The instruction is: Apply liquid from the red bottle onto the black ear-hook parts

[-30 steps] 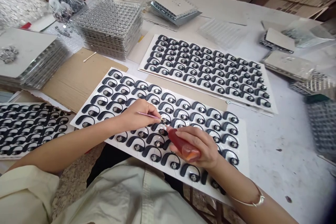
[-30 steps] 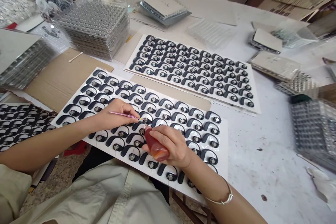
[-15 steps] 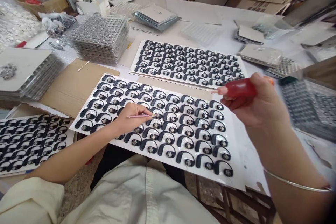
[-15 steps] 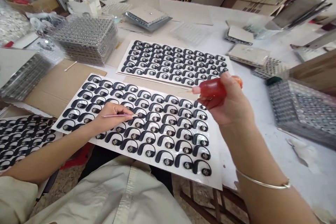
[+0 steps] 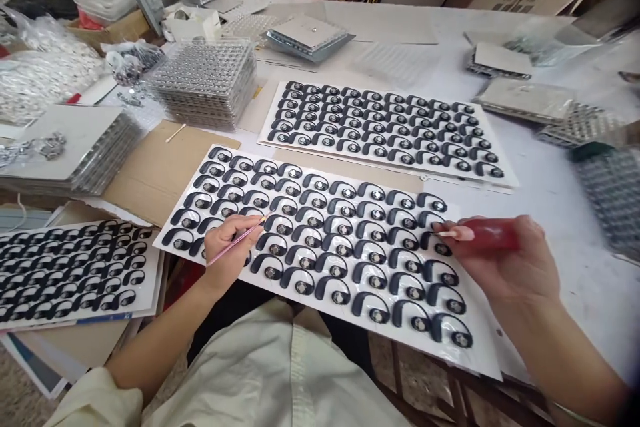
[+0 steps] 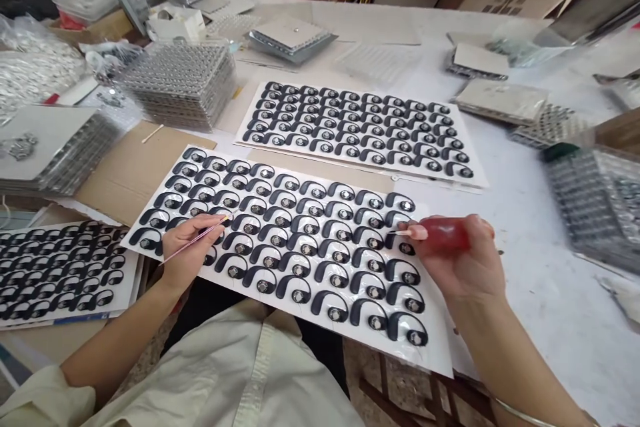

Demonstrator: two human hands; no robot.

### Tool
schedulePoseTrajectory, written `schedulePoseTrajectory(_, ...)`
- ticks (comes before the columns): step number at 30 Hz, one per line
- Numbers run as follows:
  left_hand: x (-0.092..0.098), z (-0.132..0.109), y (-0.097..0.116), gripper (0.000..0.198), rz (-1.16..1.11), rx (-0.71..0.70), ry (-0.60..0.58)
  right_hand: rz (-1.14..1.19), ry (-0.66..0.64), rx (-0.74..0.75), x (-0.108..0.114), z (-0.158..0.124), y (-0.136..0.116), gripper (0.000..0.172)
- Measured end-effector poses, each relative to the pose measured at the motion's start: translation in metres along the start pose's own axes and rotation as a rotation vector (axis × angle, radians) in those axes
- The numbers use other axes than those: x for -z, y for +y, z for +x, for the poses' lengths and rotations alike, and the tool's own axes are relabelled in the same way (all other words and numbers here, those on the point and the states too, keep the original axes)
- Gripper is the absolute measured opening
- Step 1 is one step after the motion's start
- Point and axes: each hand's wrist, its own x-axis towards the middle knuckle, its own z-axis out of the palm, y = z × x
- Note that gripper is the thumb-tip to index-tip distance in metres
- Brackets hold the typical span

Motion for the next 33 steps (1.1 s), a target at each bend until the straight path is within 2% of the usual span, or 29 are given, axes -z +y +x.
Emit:
schedulePoseTrajectory(2, -0.004, 0.005, -0.002, 0.011, 0.017, 0.015, 0.01, -0.016, -0.099, -0.072, -0.008, 0.007, 0.002, 0.053)
schedulePoseTrajectory(7, -0.008, 0.02, -0.003, 0.014, 0.059, -0.02, 0.054, -0.058, -0.235, -0.075, -0.029, 0.03, 0.003, 0.058)
schedulePoseTrajectory(9, -0.007, 0.022, 0.003, 0.012, 0.129, -0.157, 0.067, -0.058, -0.262, -0.071, -0.035, 0.036, -0.003, 0.057)
schedulePoseTrajectory(11, -0.008, 0.02, 0.013, 0.012, 0.234, -0.392, 0.034, -0.036, -0.273, -0.014, -0.041, 0.034, -0.012, 0.055)
schedulePoseTrajectory(12, -0.009, 0.017, 0.018, 0.015, 0.283, -0.51, -0.004, -0.024, -0.276, 0.034, -0.044, 0.029, -0.016, 0.052)
schedulePoseTrajectory(14, -0.016, 0.01, 0.027, 0.017, 0.341, -0.656, -0.101, -0.016, -0.286, 0.145, -0.053, 0.012, -0.021, 0.047)
schedulePoseTrajectory(18, -0.039, -0.002, 0.029, 0.016, 0.38, -0.709, -0.23, -0.105, -0.323, 0.364, -0.081, -0.048, -0.01, 0.026)
schedulePoseTrajectory(20, -0.048, -0.005, 0.023, 0.017, 0.425, -0.713, -0.259, -0.232, -0.416, 0.417, -0.093, -0.076, 0.004, 0.017)
schedulePoseTrajectory(22, -0.052, -0.006, 0.018, 0.018, 0.472, -0.723, -0.274, -0.272, -0.53, 0.458, -0.099, -0.096, 0.019, 0.017)
schedulePoseTrajectory(27, -0.053, -0.007, 0.012, 0.014, 0.517, -0.753, -0.245, -0.449, -0.617, 0.624, -0.095, -0.106, 0.048, 0.017)
schedulePoseTrajectory(33, -0.053, -0.007, 0.017, 0.01, 0.574, -0.798, -0.229, -0.629, -0.701, 0.849, -0.092, -0.104, 0.056, 0.016)
